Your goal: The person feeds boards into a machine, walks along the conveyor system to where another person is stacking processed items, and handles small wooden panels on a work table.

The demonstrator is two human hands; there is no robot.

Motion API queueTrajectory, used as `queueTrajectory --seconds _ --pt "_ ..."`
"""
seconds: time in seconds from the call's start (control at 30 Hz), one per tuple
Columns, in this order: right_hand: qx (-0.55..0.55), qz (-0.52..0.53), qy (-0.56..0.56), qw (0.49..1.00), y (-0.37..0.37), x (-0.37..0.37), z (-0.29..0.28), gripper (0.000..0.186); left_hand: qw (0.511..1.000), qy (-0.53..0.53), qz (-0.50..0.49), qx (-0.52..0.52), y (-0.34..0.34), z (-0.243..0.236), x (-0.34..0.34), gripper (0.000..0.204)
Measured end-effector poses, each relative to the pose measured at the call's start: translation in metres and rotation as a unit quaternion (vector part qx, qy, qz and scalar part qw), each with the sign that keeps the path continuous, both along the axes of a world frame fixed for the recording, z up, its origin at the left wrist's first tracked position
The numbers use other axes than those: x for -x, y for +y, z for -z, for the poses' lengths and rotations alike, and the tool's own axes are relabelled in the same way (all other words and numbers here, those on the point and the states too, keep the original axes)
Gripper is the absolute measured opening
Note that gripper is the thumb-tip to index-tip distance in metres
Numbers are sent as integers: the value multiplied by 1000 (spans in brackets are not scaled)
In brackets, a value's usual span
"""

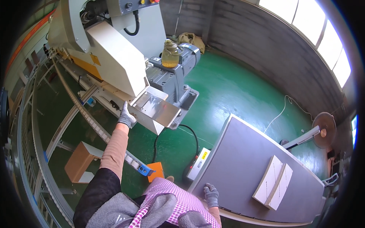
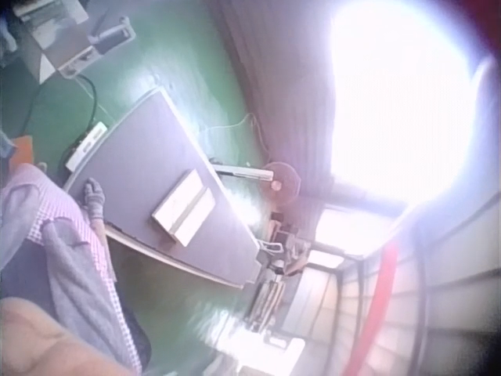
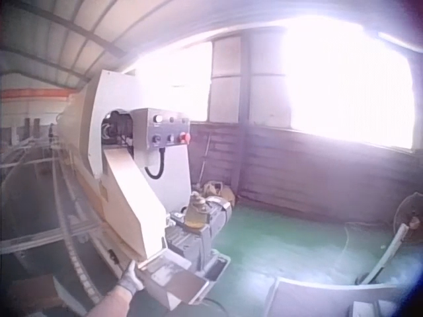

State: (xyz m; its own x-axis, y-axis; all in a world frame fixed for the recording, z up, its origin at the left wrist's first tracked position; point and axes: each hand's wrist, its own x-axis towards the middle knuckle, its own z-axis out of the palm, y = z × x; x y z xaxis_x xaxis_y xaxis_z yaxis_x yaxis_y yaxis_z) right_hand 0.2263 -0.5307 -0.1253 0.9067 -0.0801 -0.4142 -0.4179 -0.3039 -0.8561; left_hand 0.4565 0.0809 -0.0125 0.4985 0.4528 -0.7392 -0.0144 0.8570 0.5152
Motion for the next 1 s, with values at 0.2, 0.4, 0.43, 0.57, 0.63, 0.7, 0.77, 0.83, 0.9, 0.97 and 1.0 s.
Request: queueTrajectory --seconds 0.2,0.4,0.43,0.57,0.63,0.7,0.77,0.83,0.9,0.97,1.0 --pt "32 -44 8 998 -6 10 -2 29 992 -37 103 -62 -33 19 -17 52" --pt "76 -70 -26 994 -22 18 18 29 991 8 79 -111 -103 37 -26 44" --pt "106 -91 -69 988 -20 20 12 29 992 9 63 -106 -122 38 -28 43" --pt "65 -144 -33 987 -4 5 -40 35 968 -227 108 9 -131 84 -1 33" --pt "-2 -222 -77 972 22 -18 -44 40 899 -214 164 -345 -107 131 50 28" --pt "-120 -94 9 988 -6 -10 -64 49 971 -151 188 7 -280 40 55 26" --pt "-370 -29 100 923 4 -24 -52 53 964 -128 235 3 -325 8 110 24" --pt "-530 39 132 836 17 -29 -82 46 945 -172 275 34 -350 5 157 31" --pt "-628 67 86 770 15 -20 -94 42 898 -185 399 27 -381 4 187 30" --pt "-581 8 -37 813 8 -15 -90 46 691 -325 555 -330 -412 21 209 29" --pt "-641 77 23 763 3 -9 -106 50 463 -356 566 -583 -420 24 209 32"
